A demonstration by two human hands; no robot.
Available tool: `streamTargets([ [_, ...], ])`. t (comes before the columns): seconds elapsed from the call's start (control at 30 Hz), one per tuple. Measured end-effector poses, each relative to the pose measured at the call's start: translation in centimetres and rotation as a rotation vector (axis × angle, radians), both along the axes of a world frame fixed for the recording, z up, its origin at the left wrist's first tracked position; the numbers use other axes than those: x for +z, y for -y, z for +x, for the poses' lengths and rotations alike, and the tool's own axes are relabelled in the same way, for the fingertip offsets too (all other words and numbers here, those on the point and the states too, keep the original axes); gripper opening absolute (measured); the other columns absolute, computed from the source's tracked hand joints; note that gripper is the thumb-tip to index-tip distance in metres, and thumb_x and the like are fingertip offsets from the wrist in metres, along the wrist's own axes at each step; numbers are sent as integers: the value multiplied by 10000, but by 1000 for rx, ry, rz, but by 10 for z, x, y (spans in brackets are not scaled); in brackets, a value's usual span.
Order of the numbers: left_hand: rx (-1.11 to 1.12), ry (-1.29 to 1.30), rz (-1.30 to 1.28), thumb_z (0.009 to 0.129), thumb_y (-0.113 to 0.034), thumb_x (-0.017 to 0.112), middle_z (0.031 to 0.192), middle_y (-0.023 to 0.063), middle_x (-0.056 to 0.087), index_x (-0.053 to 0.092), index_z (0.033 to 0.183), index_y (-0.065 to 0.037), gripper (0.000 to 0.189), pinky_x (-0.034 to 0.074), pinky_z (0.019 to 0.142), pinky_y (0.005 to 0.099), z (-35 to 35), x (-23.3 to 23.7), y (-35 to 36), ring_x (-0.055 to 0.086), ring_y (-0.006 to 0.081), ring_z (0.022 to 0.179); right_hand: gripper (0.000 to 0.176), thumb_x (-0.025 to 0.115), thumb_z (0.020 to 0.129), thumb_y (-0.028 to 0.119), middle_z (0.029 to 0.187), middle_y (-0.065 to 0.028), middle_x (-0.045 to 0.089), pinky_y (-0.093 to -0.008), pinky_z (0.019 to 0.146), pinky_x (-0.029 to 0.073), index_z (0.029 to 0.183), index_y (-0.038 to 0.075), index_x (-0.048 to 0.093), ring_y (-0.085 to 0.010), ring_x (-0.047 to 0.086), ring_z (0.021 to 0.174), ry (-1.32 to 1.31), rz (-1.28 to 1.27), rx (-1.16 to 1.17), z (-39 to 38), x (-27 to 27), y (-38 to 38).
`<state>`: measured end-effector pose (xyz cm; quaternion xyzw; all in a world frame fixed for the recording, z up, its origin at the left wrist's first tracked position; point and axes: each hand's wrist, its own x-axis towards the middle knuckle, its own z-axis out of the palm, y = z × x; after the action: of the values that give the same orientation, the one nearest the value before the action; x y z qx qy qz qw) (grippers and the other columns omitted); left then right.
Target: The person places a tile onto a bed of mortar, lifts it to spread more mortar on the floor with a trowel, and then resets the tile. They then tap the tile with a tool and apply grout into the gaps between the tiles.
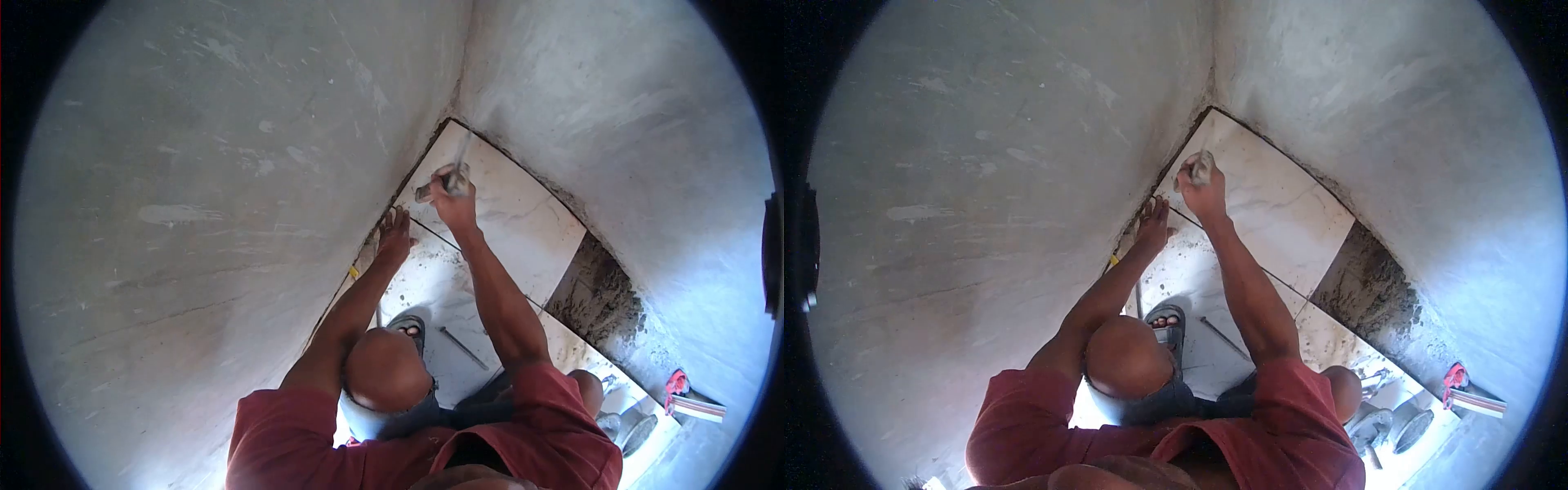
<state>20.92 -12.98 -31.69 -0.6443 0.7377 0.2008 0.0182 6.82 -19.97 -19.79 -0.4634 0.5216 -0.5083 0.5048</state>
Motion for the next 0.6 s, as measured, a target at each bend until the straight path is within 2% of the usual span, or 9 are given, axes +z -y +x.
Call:
streamTargets([
  [0.13,-15,9,-11,749,-320,666,1441,191,164,232,1366,5,821,263,1018,524,0,-3,-10,213,407,1298,164,583,770,83,739,-101,612,-310,627,478,906,25,511,-207,617,689,-108,-276,-44,1,-31,0],
  [0.2,-45,10,-50,747,-324,669,1443,190,162,225,1369,2,831,269,1014,524,1,-3,-1,212,404,1301,298,641,760,228,759,-126,623,-364,647,485,940,21,526,-265,621,716,-321,-223,-17,1,-24,13],
  [0.23,-34,34,-8,747,-326,670,1444,191,160,220,1371,1,836,269,1014,524,0,-5,-3,212,403,1301,469,673,723,390,869,-168,617,-406,716,472,966,15,530,-315,603,819,-324,-9,59,-1,-3,14],
  [0.27,-25,62,21,746,-327,671,1445,192,157,215,1373,0,841,268,1015,525,-1,-7,2,213,402,1301,469,673,723,390,869,-168,617,-406,716,472,966,15,530,-315,603,819,-327,-25,39,-4,19,16],
  [0.33,-39,82,3,750,-320,669,1449,193,149,215,1373,0,834,271,1011,529,-1,-6,1,212,403,1303,564,680,699,467,991,-198,582,-408,792,449,984,4,530,-341,561,941,-743,-73,67,-7,41,11],
  [0.4,-37,50,-30,755,-313,666,1457,191,130,205,1377,-2,834,270,1012,531,1,-10,-1,207,407,1306,592,706,696,436,1035,-200,555,-388,828,434,1029,-10,505,-347,512,1018,-648,-66,86,-5,25,11],
  [0.47,-73,20,-73,751,-323,667,1463,188,111,193,1384,-6,852,284,1001,530,5,-31,-2,200,409,1309,591,745,717,291,1033,-115,550,-303,737,466,1128,16,423,-202,536,923,-197,-66,13,4,12,5],
  [0.5,-48,33,-63,750,-338,665,1465,185,110,194,1385,-10,856,287,1002,520,4,-31,-4,204,406,1309,739,751,717,271,1178,-123,462,-310,763,463,1243,24,294,-215,530,935,-45,-61,0,8,3,5],
  [0.6,-64,52,-49,750,-367,658,1466,175,117,199,1389,-20,860,296,1001,501,2,-29,-1,217,398,1306,777,735,731,310,1229,-136,416,-327,800,449,1270,26,255,-226,520,958,279,-6,-11,0,24,-7],
])
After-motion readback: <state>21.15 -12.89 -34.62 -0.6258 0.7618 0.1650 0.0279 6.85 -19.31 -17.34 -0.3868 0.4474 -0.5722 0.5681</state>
